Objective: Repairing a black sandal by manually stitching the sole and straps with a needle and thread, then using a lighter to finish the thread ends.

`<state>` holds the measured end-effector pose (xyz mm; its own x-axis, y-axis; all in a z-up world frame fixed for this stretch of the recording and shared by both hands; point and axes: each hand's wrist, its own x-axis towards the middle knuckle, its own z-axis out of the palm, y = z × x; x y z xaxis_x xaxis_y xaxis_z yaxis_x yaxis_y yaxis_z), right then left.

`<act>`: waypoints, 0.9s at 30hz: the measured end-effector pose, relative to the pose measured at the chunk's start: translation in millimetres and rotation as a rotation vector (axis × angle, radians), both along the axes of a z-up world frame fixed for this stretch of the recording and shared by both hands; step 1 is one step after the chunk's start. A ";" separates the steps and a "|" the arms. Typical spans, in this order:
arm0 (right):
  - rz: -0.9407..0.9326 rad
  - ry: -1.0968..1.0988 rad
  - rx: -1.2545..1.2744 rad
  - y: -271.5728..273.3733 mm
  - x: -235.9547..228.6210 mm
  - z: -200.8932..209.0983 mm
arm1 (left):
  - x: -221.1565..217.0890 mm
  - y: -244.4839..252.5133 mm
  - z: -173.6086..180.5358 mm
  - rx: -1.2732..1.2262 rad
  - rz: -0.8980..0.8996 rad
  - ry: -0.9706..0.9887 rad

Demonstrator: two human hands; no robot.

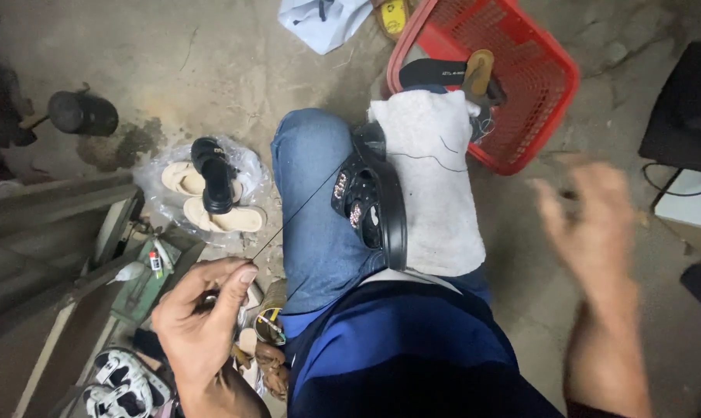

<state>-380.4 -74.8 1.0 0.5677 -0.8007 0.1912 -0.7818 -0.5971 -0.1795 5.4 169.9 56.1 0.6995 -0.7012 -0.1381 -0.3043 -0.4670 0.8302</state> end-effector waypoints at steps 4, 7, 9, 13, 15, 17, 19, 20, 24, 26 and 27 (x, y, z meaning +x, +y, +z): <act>0.342 -0.292 -0.012 1.8 97.2 2.8 | -5.8 8.6 2.1 -0.058 0.032 -0.037; 0.434 -0.273 -0.094 -0.6 138.2 -14.1 | -8.7 15.3 3.1 -0.110 -0.018 -0.039; 0.391 -0.158 -0.056 1.5 153.0 -19.1 | -11.8 15.9 7.5 -0.108 -0.091 0.030; 0.407 -0.248 -0.059 2.0 157.1 -18.8 | -14.8 14.6 0.0 -0.152 -0.061 -0.026; 0.416 -0.282 0.097 1.5 150.1 -18.7 | -15.4 0.3 3.2 -0.391 -0.137 0.024; 0.326 -0.312 0.279 6.5 139.0 -6.4 | -15.7 -6.5 -4.0 -0.459 -0.146 0.070; 0.233 -0.339 0.459 9.0 124.0 9.5 | -14.7 -13.2 -12.9 -0.528 -0.154 0.119; 0.308 -0.589 0.714 8.8 114.9 19.1 | -13.2 -16.5 -18.1 -0.642 -0.226 0.220; 0.578 -1.333 1.200 21.4 110.0 34.7 | -14.2 -29.3 -29.8 -0.782 -0.406 0.516; 0.465 -1.257 1.201 31.6 106.6 35.9 | -8.3 -23.5 -36.6 -0.697 -0.361 0.445; 0.353 -1.180 1.201 36.4 105.1 36.3 | -5.1 -20.8 -39.9 -0.610 -0.314 0.375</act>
<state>-275.2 -38.4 37.4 0.7382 -0.6737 0.0360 0.2206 0.1906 -0.9566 0.2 149.1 16.1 0.4390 -0.8863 0.1474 0.0047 0.1663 0.9861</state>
